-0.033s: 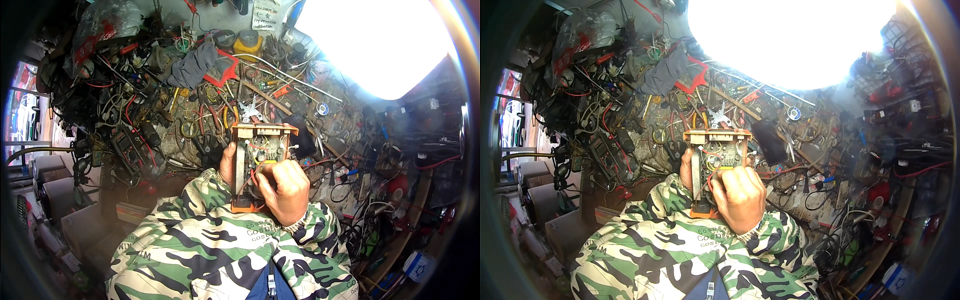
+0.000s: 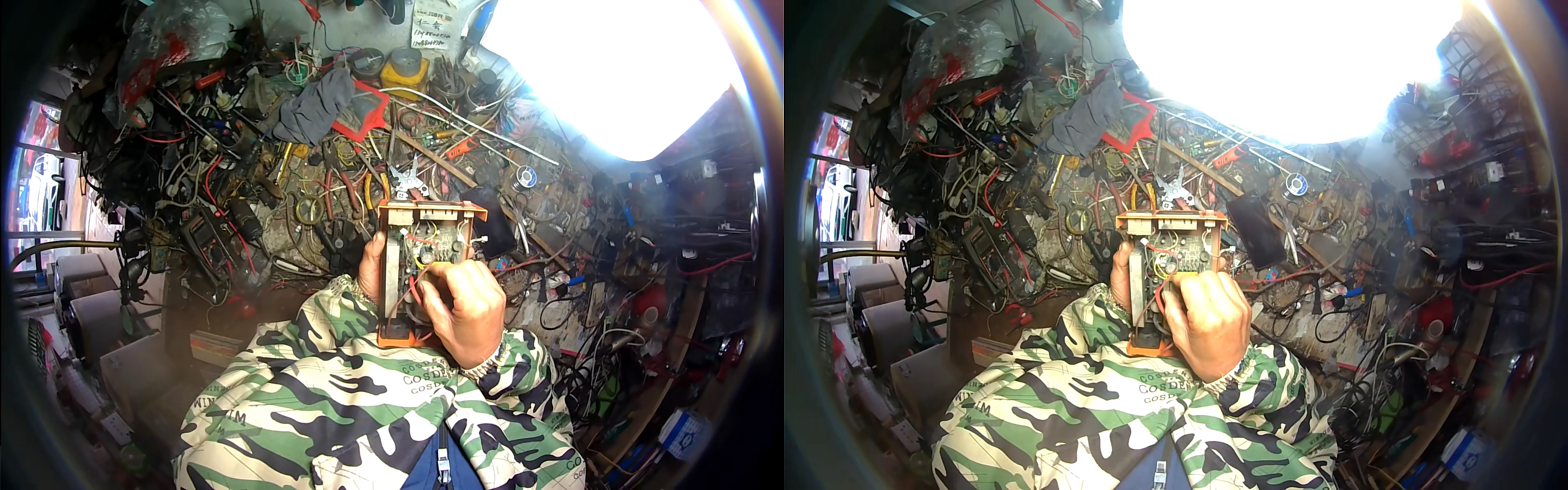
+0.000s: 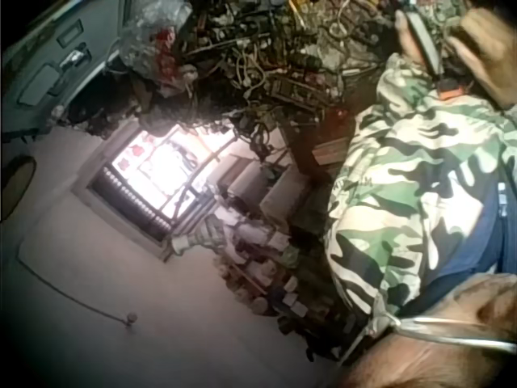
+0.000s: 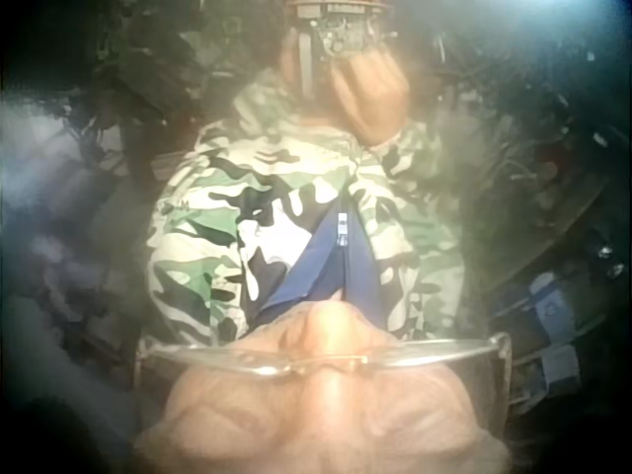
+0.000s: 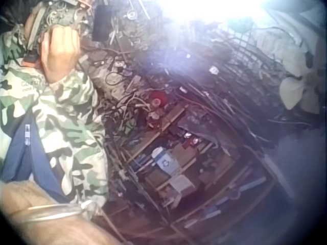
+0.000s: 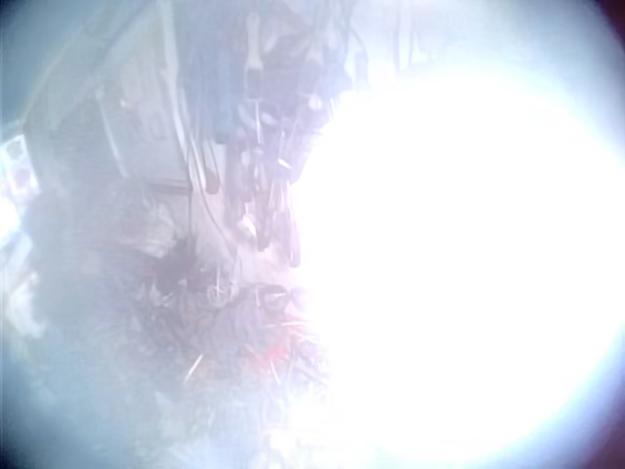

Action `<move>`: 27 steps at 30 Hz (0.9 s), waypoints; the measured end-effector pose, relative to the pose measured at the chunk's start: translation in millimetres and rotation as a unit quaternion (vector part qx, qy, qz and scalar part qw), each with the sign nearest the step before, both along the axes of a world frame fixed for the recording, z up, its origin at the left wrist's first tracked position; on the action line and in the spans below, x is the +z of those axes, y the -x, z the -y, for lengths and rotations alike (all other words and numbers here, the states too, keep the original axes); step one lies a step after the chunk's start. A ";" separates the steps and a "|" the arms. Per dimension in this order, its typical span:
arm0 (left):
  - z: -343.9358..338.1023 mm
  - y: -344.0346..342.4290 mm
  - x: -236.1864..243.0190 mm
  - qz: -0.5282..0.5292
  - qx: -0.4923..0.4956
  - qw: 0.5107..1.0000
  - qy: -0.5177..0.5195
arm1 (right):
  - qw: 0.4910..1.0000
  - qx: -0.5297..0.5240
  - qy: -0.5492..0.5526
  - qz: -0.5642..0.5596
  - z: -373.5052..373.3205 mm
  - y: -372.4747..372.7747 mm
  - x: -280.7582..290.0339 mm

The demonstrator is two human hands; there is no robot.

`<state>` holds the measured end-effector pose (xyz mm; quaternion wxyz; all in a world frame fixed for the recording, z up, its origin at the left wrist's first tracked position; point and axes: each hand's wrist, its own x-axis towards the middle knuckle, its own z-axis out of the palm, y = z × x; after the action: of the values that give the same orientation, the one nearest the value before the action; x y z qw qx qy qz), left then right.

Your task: The person holds an open electronic device with visible internal components and wires. They manipulate the wires and components with their hands, occasionally picking up a small black object from the cluttered workbench to interact with the device.

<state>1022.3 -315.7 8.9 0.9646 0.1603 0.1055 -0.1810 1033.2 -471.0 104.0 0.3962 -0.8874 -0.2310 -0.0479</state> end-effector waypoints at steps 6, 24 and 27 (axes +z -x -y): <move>0.0 5.7 -10.7 -0.013 0.009 1.000 -0.004 | 0.999 -0.034 -0.002 0.011 -4.3 2.8 -9.2; -8.1 13.6 -4.4 -0.001 -0.002 1.000 0.009 | 0.987 -0.121 -0.108 -0.022 3.3 13.9 -9.0; -11.1 3.4 15.2 0.054 -0.052 0.994 0.076 | 0.974 -0.165 -0.138 -0.067 12.4 15.9 -0.2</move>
<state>1018.9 -304.6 24.1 0.9675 0.1017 0.0306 -0.2293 1017.3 -483.4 103.7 0.5159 -0.8513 -0.0457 -0.0839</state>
